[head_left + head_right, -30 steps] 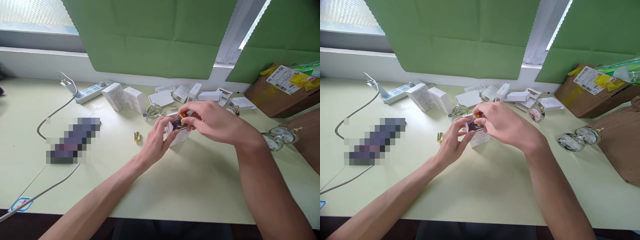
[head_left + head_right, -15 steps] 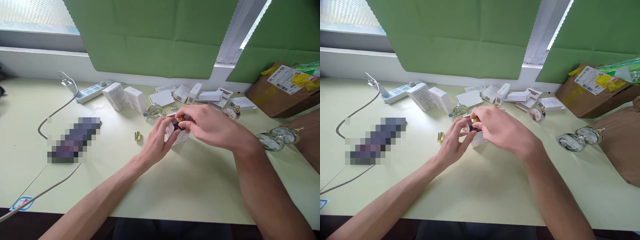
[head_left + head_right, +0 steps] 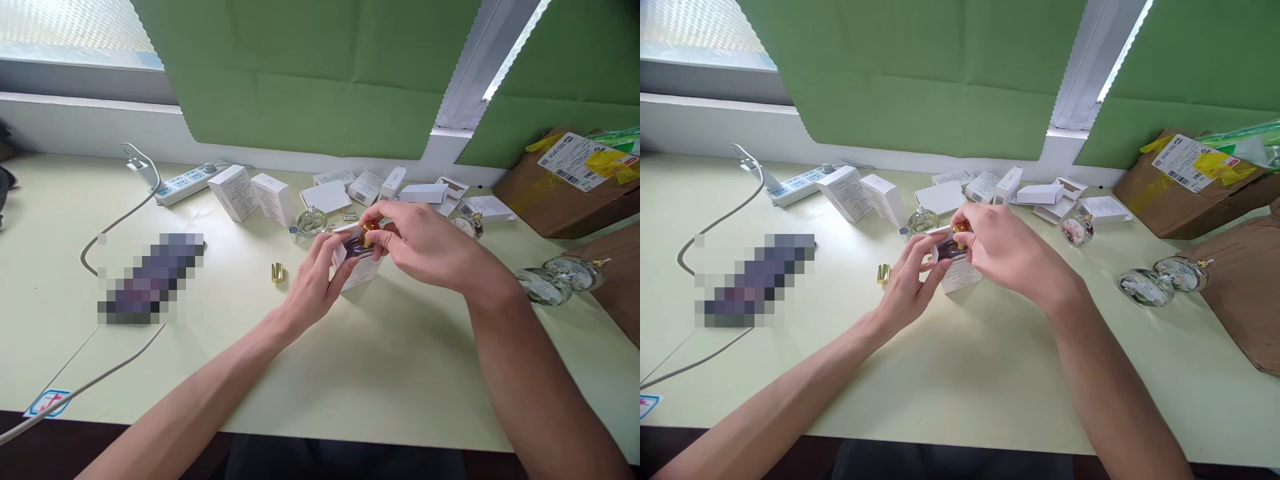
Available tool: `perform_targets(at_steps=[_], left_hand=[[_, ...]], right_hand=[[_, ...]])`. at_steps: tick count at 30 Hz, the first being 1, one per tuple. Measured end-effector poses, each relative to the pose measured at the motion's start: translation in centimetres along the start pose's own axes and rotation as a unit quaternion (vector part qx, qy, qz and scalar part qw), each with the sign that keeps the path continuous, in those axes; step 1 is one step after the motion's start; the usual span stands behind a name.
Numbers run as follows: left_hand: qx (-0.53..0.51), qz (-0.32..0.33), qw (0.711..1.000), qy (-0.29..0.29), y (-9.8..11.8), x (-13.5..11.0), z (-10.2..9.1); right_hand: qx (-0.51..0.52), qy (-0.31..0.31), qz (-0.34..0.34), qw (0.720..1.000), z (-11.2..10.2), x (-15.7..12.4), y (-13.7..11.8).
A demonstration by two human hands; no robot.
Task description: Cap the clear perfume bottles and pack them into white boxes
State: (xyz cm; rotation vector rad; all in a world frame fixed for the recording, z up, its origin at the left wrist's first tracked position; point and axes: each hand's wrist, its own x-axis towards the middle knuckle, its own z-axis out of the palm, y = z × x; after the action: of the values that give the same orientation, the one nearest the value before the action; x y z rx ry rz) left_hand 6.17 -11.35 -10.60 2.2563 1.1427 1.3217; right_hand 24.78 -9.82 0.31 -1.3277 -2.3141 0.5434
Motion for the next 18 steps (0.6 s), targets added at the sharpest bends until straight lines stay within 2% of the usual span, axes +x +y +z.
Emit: perform_targets(at_steps=[12, 18], left_hand=[[-0.009, 0.003, 1.000, -0.001, 0.1, 0.0, 0.0], [-0.006, 0.011, 1.000, 0.003, 0.1, 0.0, 0.1]], right_hand=[[-0.071, -0.030, -0.036, 0.996, 1.3, -0.2, -0.5], [-0.138, -0.082, 0.014, 0.987, 1.3, -0.4, -1.2]])
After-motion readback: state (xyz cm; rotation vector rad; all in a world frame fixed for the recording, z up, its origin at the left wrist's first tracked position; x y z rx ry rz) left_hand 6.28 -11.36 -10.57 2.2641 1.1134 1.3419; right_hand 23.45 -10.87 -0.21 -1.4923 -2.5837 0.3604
